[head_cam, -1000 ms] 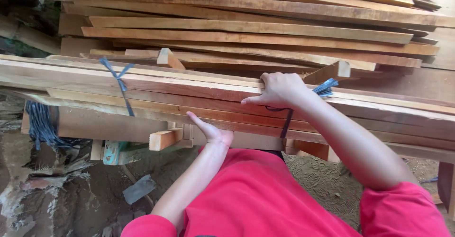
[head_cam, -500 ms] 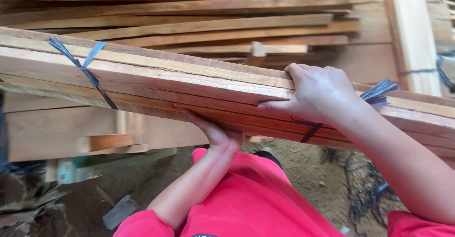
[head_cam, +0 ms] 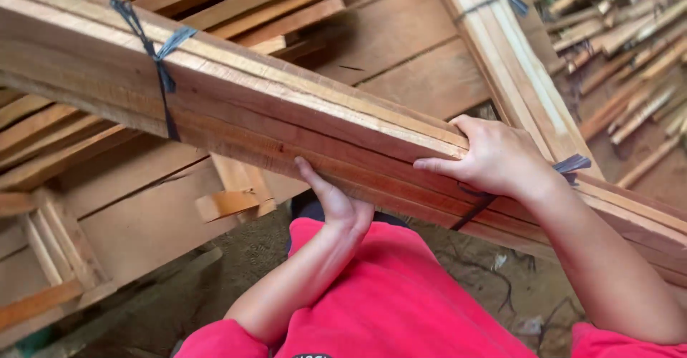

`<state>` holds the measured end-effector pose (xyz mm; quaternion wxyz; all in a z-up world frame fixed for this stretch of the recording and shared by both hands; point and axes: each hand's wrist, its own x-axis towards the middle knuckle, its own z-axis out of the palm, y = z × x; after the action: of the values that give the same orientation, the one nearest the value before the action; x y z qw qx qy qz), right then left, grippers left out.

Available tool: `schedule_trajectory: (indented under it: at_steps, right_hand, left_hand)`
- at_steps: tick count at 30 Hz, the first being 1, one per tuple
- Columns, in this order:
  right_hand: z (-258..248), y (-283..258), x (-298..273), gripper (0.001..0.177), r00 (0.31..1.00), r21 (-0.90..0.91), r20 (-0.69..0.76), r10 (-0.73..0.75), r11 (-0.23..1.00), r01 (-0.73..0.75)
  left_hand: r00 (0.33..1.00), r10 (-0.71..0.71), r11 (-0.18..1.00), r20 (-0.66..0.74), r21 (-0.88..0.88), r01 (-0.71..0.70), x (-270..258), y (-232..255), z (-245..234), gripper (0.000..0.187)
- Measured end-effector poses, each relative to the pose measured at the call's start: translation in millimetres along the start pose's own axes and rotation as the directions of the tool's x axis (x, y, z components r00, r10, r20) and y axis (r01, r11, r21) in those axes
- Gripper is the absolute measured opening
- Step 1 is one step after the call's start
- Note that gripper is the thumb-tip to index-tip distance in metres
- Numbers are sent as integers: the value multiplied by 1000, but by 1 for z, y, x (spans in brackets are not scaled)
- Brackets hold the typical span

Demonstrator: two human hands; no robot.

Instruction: Organizing and stacking wooden planks on a workbench.

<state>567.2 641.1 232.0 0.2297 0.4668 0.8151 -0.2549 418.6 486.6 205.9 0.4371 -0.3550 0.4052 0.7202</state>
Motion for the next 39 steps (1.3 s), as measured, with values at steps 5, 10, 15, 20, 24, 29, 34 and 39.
schedule_trajectory:
  at_steps: [5, 10, 15, 20, 24, 29, 34, 39]
  right_hand:
    - [9, 73, -1, 85, 991, 229, -10, 137, 965, -131]
    - [15, 118, 22, 88, 968, 286, 37, 248, 926, -248]
    - [-3, 156, 82, 96, 947, 446, 107, 302, 837, -317]
    - [20, 210, 172, 89, 922, 489, 193, 336, 782, -387]
    - [40, 243, 238, 94, 914, 568, 238, 328, 716, -405]
    - [43, 263, 291, 88, 916, 659, 259, 308, 637, -400]
    - [14, 277, 366, 83, 927, 713, 265, 267, 592, -375]
    - [-2, 304, 457, 84, 953, 760, 208, 218, 577, -298]
  left_hand:
    - [997, -76, 985, -28, 153, 79, 37, -60, 24, 109]
    - [990, -141, 956, 19, 263, 132, 78, -95, 57, 120]
    - [974, -223, 895, 30, 402, 192, 142, -125, 115, 118]
    - [962, -273, 848, -12, 468, 247, 218, -139, 163, 120]
    - [962, -274, 828, -15, 505, 244, 294, -164, 175, 125]
    - [962, -268, 792, -47, 558, 248, 328, -179, 216, 122]
    - [986, -161, 867, 33, 483, 126, 336, -183, 299, 110]
    - [993, -42, 824, 112, 567, -29, 406, -194, 353, 98]
